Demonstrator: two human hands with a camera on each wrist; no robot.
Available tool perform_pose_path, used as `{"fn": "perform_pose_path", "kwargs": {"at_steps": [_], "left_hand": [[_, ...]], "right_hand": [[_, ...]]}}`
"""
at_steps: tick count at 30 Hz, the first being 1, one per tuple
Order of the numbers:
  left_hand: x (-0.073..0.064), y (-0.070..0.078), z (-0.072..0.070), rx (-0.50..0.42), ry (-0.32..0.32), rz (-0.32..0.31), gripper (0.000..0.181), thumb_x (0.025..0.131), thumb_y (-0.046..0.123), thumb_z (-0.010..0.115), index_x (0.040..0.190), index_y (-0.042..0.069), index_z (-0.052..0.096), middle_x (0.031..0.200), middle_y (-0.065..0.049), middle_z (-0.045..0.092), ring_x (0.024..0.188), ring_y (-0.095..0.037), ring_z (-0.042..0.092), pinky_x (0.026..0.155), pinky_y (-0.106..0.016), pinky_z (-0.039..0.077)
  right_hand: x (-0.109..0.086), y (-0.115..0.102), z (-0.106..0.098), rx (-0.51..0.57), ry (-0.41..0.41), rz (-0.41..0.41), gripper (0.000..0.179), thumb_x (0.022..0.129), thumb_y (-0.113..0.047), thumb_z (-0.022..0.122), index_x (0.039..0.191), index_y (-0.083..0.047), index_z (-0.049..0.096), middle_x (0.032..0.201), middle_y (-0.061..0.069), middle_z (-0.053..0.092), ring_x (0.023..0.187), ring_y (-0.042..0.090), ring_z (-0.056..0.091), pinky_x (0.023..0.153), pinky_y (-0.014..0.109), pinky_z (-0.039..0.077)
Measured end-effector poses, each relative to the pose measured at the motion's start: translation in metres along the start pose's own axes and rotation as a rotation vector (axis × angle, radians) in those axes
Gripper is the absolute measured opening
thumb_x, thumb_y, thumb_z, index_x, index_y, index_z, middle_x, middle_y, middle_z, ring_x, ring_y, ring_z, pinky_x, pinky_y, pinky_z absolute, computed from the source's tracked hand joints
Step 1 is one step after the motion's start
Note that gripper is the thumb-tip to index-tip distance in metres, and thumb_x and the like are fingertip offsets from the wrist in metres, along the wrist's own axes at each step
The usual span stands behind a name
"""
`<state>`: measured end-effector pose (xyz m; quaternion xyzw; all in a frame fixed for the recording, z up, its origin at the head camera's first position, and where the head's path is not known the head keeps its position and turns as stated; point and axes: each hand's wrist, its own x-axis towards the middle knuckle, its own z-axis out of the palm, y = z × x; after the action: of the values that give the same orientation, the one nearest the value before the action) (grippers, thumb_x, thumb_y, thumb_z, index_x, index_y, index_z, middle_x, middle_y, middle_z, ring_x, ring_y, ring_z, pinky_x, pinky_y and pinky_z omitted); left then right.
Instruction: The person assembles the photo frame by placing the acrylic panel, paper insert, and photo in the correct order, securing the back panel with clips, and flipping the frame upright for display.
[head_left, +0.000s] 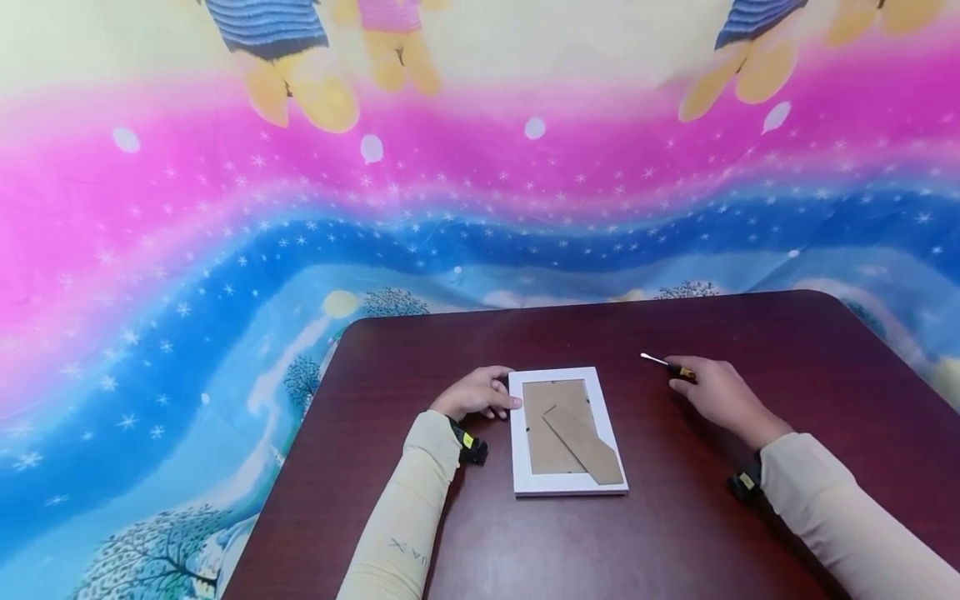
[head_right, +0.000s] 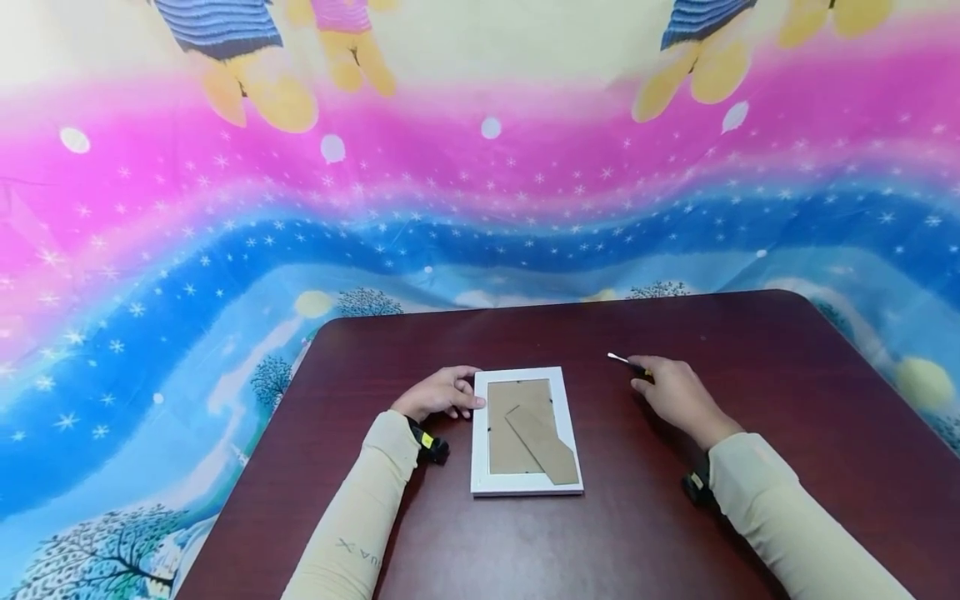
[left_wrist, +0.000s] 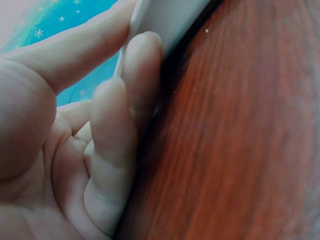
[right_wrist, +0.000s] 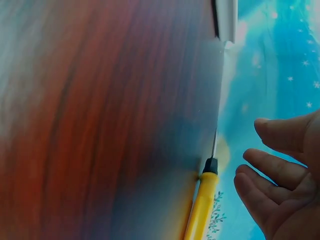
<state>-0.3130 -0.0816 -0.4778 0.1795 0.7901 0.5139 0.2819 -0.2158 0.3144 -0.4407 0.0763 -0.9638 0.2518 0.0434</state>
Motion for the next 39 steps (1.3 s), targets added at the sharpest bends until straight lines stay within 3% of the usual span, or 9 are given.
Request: {"fn": "perform_pose_path", "kwargs": {"at_steps": [3,5,8,19,25,32,39], "left_hand": [[0.001,0.001,0.003,-0.003,-0.011,0.0,0.077,0.081,0.021,0.081,0.144,0.005,0.041,0.084,-0.01,0.069,0.066,-0.023,0.066,0.054,-0.032,0.052],[0.001,0.001,0.004,-0.01,-0.01,0.0,0.076,0.081,0.019,0.081,0.144,0.005,0.041,0.083,-0.011,0.069,0.065,-0.023,0.066,0.053,-0.031,0.052],[0.0,0.002,0.003,-0.007,-0.002,-0.004,0.076,0.081,0.018,0.081,0.144,0.005,0.041,0.082,-0.01,0.068,0.064,-0.022,0.065,0.053,-0.031,0.052],[-0.002,0.008,0.004,-0.015,0.018,-0.026,0.083,0.082,0.017,0.081,0.15,0.006,0.034,0.082,-0.011,0.068,0.064,-0.023,0.066,0.055,-0.032,0.053],[-0.013,0.012,0.011,0.011,0.08,-0.039,0.088,0.084,0.02,0.078,0.152,0.005,0.025,0.083,-0.012,0.067,0.065,-0.025,0.066,0.057,-0.034,0.054],[-0.032,0.018,0.011,0.045,0.13,-0.069,0.073,0.089,0.024,0.073,0.147,0.002,0.035,0.088,-0.013,0.065,0.068,-0.028,0.066,0.06,-0.038,0.056],[-0.037,0.021,0.009,0.096,0.164,-0.092,0.069,0.091,0.025,0.071,0.145,0.0,0.036,0.095,-0.012,0.062,0.071,-0.025,0.065,0.062,-0.038,0.056]], "right_hand": [[-0.004,-0.003,0.0,0.002,-0.001,-0.004,0.04,0.094,-0.01,0.065,0.13,0.006,0.057,0.114,0.026,0.063,0.09,0.037,0.062,0.07,0.049,0.05],[-0.005,-0.006,0.0,-0.007,-0.005,-0.014,0.039,0.094,-0.012,0.064,0.128,0.007,0.058,0.118,0.027,0.062,0.104,0.041,0.06,0.08,0.055,0.049],[-0.005,-0.01,0.001,-0.005,-0.03,-0.015,0.04,0.095,-0.013,0.064,0.129,0.006,0.058,0.121,0.027,0.061,0.11,0.043,0.058,0.087,0.059,0.046],[-0.01,-0.02,0.012,0.066,-0.152,0.036,0.05,0.094,-0.014,0.065,0.135,0.009,0.05,0.118,0.022,0.064,0.113,0.04,0.058,0.092,0.057,0.046],[-0.014,-0.027,0.019,0.103,-0.2,0.049,0.053,0.094,-0.02,0.067,0.134,0.011,0.051,0.121,0.022,0.062,0.113,0.039,0.057,0.092,0.056,0.046],[-0.02,-0.039,0.032,0.075,-0.213,0.031,0.049,0.092,-0.025,0.068,0.129,0.006,0.059,0.115,0.017,0.062,0.102,0.031,0.059,0.085,0.05,0.05],[-0.023,-0.051,0.042,0.054,-0.215,0.047,0.054,0.093,-0.031,0.067,0.127,0.009,0.059,0.112,0.016,0.058,0.099,0.027,0.056,0.084,0.048,0.048]]}}
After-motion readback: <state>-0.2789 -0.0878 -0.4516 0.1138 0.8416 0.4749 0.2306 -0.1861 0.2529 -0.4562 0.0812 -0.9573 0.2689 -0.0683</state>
